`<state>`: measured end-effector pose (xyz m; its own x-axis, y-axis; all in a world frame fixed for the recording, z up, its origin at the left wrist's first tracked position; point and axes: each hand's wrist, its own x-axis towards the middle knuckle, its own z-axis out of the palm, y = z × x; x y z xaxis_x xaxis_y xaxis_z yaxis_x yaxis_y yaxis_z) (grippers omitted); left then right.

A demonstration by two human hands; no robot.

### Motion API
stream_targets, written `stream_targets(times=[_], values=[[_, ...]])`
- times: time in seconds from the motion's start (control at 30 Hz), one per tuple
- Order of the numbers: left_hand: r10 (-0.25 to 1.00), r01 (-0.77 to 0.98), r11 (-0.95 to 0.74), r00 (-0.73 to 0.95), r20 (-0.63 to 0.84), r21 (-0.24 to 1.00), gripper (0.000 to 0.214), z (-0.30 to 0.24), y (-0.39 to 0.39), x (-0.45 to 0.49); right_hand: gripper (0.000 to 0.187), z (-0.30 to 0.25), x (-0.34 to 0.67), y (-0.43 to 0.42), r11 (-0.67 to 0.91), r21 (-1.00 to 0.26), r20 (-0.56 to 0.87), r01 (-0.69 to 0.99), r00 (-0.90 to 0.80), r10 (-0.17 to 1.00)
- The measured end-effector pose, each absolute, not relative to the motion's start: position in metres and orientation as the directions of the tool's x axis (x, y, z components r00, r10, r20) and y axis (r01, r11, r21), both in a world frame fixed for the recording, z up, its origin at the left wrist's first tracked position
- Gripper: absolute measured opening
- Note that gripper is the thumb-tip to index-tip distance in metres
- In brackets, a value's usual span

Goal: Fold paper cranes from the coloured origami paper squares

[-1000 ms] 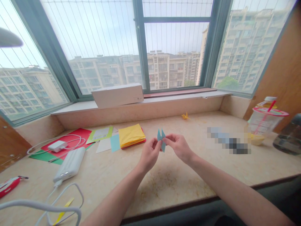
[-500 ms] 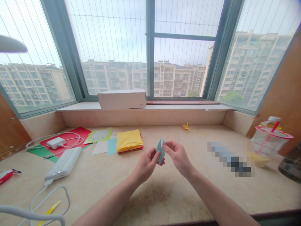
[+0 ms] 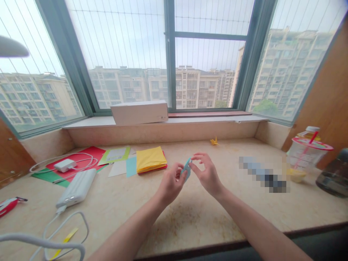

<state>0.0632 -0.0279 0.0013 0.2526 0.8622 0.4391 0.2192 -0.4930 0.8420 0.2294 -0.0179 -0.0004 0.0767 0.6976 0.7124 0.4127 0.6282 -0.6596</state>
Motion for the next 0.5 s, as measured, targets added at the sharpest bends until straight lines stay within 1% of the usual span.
stream_targets(times=[0.1,0.2,0.37,0.5], values=[[0.836,0.29,-0.546,0.254,0.486,0.786,0.018,0.0008,-0.0272,0.0615,0.017,-0.0018,0.2286,-0.0189,0.631,-0.662,0.708,0.404,0.063,0.703],[0.817,0.313,-0.574,0.275,0.506,0.757,0.016,0.0016,-0.027,0.0603,0.018,-0.0035,0.2282,-0.0189,0.634,-0.661,0.709,0.401,0.057,0.703],[0.844,0.229,-0.529,0.243,0.479,0.817,0.019,0.0029,-0.0275,0.0615,0.019,-0.0047,0.2298,-0.0164,0.634,-0.655,0.717,0.41,0.073,0.693],[0.83,0.232,-0.546,0.284,0.48,0.805,0.03,0.0013,-0.0268,0.0616,0.021,-0.0034,0.2299,-0.0168,0.63,-0.666,0.709,0.399,0.076,0.701]])
